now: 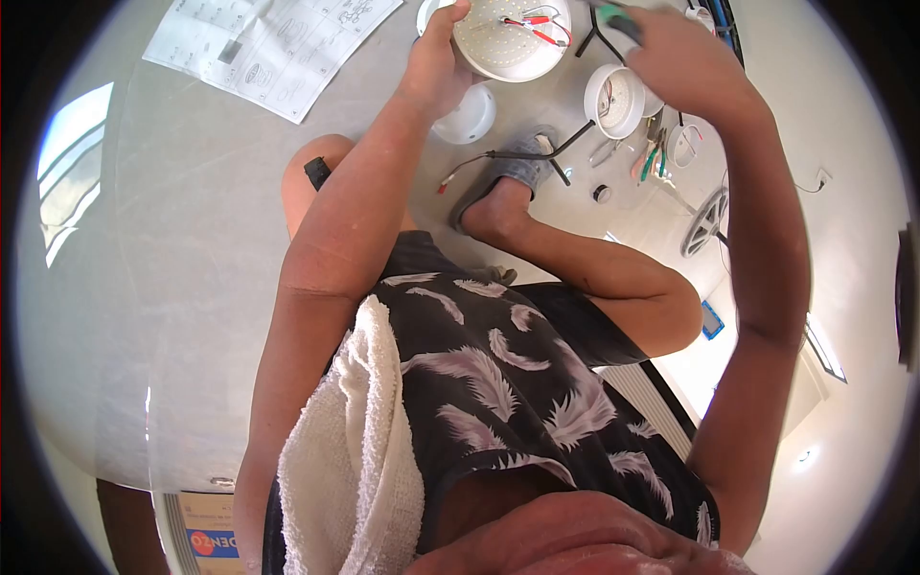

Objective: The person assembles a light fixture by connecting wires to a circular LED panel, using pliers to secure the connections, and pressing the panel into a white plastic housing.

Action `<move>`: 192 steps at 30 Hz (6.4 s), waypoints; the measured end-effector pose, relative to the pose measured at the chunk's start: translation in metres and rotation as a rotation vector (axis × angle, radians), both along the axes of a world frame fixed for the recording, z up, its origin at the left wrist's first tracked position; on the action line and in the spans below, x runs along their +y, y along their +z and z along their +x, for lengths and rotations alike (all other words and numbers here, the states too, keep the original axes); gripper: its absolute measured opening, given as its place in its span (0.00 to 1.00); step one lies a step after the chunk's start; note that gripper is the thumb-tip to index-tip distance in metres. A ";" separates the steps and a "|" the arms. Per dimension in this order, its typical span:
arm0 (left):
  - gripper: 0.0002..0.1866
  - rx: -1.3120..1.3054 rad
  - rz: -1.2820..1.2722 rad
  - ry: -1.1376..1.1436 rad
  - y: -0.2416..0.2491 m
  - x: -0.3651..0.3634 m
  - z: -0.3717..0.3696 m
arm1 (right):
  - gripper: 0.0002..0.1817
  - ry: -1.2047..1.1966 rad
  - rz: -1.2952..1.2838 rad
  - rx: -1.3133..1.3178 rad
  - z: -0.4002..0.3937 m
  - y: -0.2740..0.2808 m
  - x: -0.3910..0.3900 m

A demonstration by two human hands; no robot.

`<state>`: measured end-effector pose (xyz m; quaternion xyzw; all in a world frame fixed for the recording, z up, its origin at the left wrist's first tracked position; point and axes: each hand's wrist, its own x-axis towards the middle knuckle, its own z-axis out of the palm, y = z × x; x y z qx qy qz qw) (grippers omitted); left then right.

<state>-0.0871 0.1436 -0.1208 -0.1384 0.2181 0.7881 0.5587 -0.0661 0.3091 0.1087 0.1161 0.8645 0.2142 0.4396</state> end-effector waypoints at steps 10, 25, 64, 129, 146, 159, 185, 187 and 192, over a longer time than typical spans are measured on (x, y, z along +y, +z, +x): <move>0.37 -0.006 0.005 0.008 -0.001 -0.003 -0.002 | 0.24 -1.106 -0.444 0.416 0.159 -0.157 -0.002; 0.33 -0.015 -0.109 -0.037 0.001 -0.010 -0.012 | 0.12 -0.196 -0.405 1.197 0.073 -0.127 -0.014; 0.35 -0.033 -0.003 -0.007 -0.003 -0.002 -0.004 | 0.22 -0.351 -0.301 0.239 -0.028 -0.124 -0.023; 0.37 -0.034 -0.024 -0.015 -0.014 -0.002 -0.003 | 0.15 -0.197 -0.412 0.810 0.014 -0.130 -0.019; 0.38 -0.056 0.002 0.003 -0.015 -0.002 -0.002 | 0.21 -0.190 -0.377 0.811 0.011 -0.139 -0.022; 0.38 -0.042 -0.019 -0.017 -0.015 -0.003 -0.003 | 0.22 -0.190 -0.463 0.833 0.012 -0.134 -0.019; 0.38 -0.021 0.005 -0.003 -0.012 -0.004 -0.006 | 0.11 -0.130 -0.381 0.856 0.016 -0.145 -0.019; 0.30 -0.059 -0.046 -0.037 -0.006 -0.008 -0.014 | 0.11 -0.124 -0.417 0.866 0.016 -0.142 -0.021; 0.29 -0.039 -0.095 -0.035 0.020 -0.010 -0.014 | 0.11 -0.035 -0.435 0.695 0.017 -0.136 -0.025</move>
